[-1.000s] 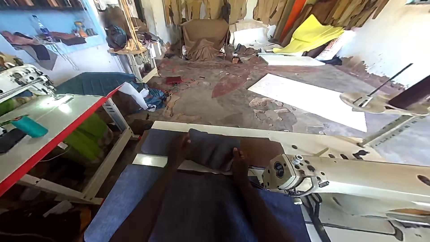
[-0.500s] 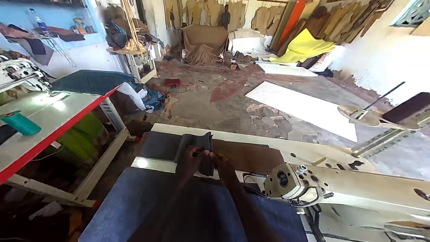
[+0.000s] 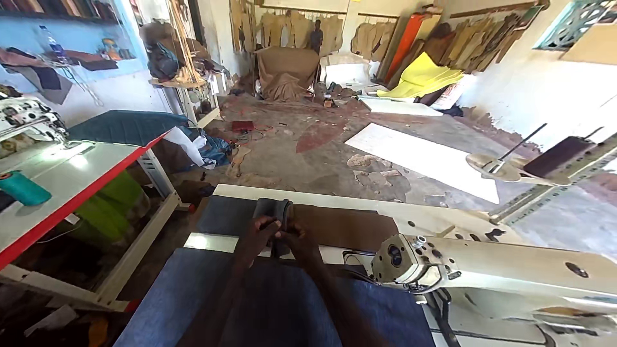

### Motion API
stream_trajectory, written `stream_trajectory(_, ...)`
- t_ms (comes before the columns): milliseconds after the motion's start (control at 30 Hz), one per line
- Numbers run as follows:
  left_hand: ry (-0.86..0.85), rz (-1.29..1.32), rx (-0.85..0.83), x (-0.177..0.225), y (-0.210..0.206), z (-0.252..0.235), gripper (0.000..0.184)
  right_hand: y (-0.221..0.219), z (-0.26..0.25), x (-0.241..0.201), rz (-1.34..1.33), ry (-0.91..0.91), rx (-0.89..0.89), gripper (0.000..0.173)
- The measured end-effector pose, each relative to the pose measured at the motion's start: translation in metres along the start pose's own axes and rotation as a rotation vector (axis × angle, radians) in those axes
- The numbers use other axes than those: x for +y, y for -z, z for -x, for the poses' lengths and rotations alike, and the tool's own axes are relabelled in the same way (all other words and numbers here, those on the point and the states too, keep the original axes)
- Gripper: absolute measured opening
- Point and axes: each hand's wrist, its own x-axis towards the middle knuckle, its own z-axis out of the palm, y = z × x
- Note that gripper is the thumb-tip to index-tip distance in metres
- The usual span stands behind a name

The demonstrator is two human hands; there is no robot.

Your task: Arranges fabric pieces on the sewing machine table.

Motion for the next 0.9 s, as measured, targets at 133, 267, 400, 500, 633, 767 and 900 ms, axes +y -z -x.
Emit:
stream_trajectory(133,0.026,0.099,0.000,-0.002,0.000,0.000,0.026,-0.004,-0.001,0.001,0.045,0.018,0.007,0.025)
stream_trajectory(267,0.062,0.114,0.040,-0.006,0.002,0.000,0.021,-0.010,-0.001,0.003,0.155,0.028,0.021,0.029)
stream_trajectory(400,0.072,0.282,0.050,-0.017,0.002,0.001,0.029,-0.011,-0.002,0.004,0.176,-0.013,0.044,0.031)
stream_trajectory(500,0.119,0.389,0.034,-0.018,0.001,0.004,0.031,-0.009,-0.001,0.002,0.178,-0.050,0.080,0.028)
stream_trajectory(633,0.165,0.487,0.019,-0.022,0.002,0.005,0.031,-0.006,0.002,-0.005,0.201,-0.065,0.111,0.026)
stream_trajectory(767,0.215,0.539,0.050,-0.026,0.001,0.005,0.030,-0.006,0.003,-0.007,0.230,-0.084,0.105,0.025)
stream_trajectory(900,0.240,0.467,0.135,-0.028,0.006,0.002,0.032,0.018,-0.002,-0.014,0.241,-0.114,0.072,0.031)
